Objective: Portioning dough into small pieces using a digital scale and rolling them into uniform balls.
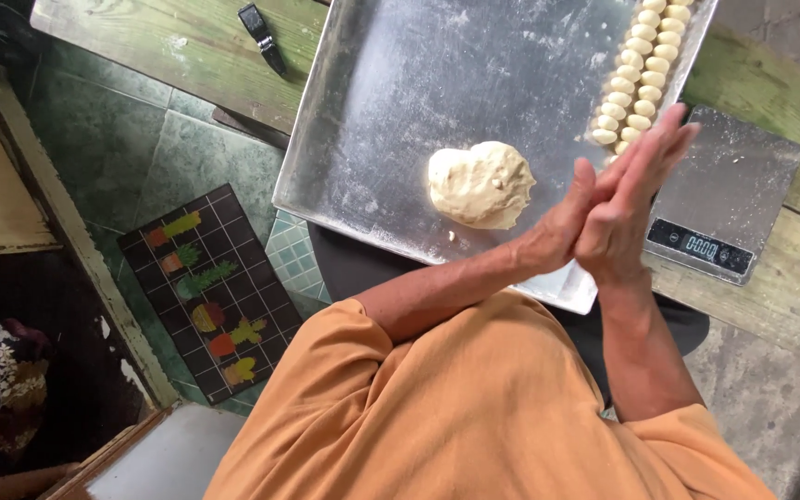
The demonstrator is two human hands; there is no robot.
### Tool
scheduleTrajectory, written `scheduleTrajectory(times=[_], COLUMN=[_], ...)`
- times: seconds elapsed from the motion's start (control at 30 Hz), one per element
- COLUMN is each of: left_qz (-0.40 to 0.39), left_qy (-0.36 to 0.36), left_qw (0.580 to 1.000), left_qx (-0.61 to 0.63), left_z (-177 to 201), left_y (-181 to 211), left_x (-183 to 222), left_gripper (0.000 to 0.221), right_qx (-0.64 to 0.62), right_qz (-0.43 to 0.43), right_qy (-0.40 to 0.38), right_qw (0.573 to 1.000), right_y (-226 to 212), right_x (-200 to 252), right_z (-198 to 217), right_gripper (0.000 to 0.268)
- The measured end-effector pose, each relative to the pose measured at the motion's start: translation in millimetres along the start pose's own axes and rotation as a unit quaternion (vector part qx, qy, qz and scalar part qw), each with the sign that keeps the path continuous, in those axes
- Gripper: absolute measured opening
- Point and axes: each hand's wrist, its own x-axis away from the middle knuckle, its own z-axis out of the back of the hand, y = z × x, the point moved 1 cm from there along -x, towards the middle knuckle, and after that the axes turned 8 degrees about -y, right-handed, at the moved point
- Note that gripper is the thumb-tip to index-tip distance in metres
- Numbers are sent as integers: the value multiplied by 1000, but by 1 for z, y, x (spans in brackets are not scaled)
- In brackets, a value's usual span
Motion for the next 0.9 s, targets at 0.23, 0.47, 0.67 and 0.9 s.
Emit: scheduleTrajectory(times=[0.23, 0.47, 0.67, 0.9], left_qz=[-59, -22, -27, -50], left_qy=[-9, 19, 16, 5], left_qw=[997, 1000, 999, 996], left_qx=[-56, 9, 43, 78], left_z=[27, 7, 27, 9], left_y=[-4, -2, -1, -6], left_x=[-4, 2, -7, -10], left_gripper=[73, 74, 71, 79], right_qx=[51, 55, 20, 115], right_qz=[46, -73, 14, -9], right_qy=[1, -17, -14, 9], right_qw=[998, 996, 1000, 993], right_y=[-49, 5, -46, 6], right_x=[-13, -6, -6, -16], right_z=[-7, 2, -10, -1], right_gripper=[88, 101, 84, 94])
